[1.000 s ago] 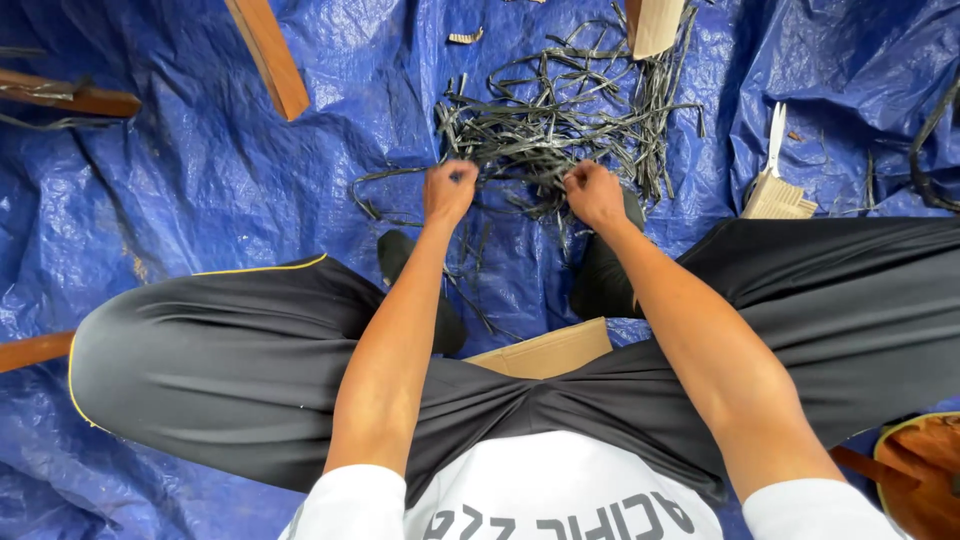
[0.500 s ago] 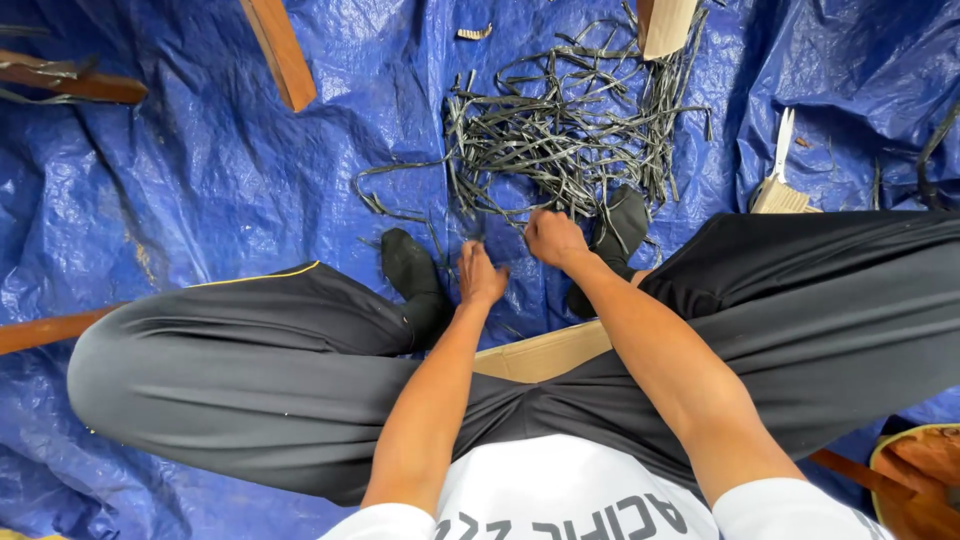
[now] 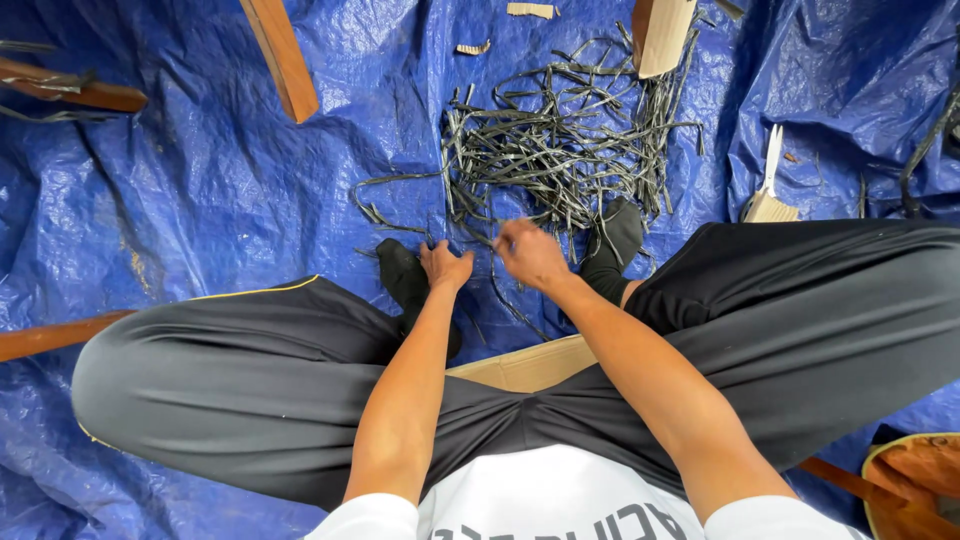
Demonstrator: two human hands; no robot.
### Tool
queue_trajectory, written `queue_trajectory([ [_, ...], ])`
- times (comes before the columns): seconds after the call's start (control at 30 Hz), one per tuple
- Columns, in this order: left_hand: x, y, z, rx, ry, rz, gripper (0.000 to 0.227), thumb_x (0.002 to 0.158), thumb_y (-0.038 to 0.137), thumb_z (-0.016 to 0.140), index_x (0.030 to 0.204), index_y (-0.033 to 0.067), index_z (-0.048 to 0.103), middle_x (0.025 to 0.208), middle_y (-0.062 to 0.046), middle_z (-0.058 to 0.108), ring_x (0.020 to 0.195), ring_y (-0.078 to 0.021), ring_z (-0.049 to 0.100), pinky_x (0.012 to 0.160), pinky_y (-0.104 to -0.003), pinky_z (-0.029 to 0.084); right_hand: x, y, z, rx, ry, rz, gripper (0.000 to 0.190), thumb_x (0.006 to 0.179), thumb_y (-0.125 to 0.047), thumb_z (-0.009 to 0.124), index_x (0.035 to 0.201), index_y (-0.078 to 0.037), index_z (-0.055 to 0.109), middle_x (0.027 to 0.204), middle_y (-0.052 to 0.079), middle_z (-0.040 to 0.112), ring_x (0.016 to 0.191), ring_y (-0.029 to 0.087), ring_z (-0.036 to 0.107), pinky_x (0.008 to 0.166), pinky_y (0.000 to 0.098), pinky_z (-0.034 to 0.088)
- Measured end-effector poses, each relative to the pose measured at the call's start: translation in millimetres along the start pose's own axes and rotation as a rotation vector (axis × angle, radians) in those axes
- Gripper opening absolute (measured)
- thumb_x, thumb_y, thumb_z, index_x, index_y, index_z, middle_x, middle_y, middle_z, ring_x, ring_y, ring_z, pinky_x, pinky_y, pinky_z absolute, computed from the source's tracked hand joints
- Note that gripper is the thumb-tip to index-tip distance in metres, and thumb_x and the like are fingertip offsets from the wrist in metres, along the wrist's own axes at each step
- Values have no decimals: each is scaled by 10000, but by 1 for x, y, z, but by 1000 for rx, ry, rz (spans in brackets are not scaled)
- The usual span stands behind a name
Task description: Bundling and tying together plastic strapping materials while sitting on a workshop floor.
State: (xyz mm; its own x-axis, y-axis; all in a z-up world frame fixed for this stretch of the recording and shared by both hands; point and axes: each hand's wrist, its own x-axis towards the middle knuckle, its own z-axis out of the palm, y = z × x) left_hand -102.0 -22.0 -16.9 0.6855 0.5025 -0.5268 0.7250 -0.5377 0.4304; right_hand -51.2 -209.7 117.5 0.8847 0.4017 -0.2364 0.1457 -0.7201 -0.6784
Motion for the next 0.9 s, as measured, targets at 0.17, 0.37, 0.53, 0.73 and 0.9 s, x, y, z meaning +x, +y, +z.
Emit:
queue_trajectory([
  [0.17, 20, -20, 29, 42, 8, 101, 760, 767, 382, 831, 1375, 9, 567, 1537, -234, 404, 1407, -413, 404, 1183, -470, 338, -5, 31, 44, -93, -416, -79, 252, 922, -309, 680, 1079, -114, 705, 1134, 197, 678, 1063, 426, 648, 911, 520, 524],
  [0.37, -9, 78, 9, -580, -65, 449, 563, 835, 209, 792, 1318, -21, 615, 1451, -174, 558, 1344, -290, 545, 1106, -402, 473, 38, 60, -9, -298, 68, 56, 292, 890, -214, 620, 1119, -33, 616, 1137, 261, 643, 998, 464, 659, 830, 537, 556],
  [0.53, 5, 140, -29, -762, -130, 524, 402, 904, 118, 728, 1288, 15, 670, 1375, -141, 648, 1275, -252, 624, 1069, -383, 508, 74, 89, -88, -317, 314, 233, 212, 1015, -245, 572, 1005, -34, 587, 968, 251, 686, 838, 469, 691, 744, 581, 540],
  [0.73, 40, 138, -54, -693, -150, 427, 323, 918, 122, 724, 1234, 50, 718, 1159, -127, 767, 1063, -223, 749, 958, -339, 598, 106, 185, -125, -207, 607, 389, 188, 933, -154, 634, 1065, -22, 614, 1040, 244, 695, 945, 455, 677, 828, 553, 527],
  [0.9, 55, 104, -10, -682, -124, 371, 355, 899, 92, 720, 1251, 52, 693, 1217, -123, 735, 1087, -208, 718, 953, -326, 582, 106, 194, -135, -153, 561, 419, 268, 930, -163, 658, 1150, -17, 614, 1118, 241, 689, 1047, 443, 663, 901, 534, 513],
])
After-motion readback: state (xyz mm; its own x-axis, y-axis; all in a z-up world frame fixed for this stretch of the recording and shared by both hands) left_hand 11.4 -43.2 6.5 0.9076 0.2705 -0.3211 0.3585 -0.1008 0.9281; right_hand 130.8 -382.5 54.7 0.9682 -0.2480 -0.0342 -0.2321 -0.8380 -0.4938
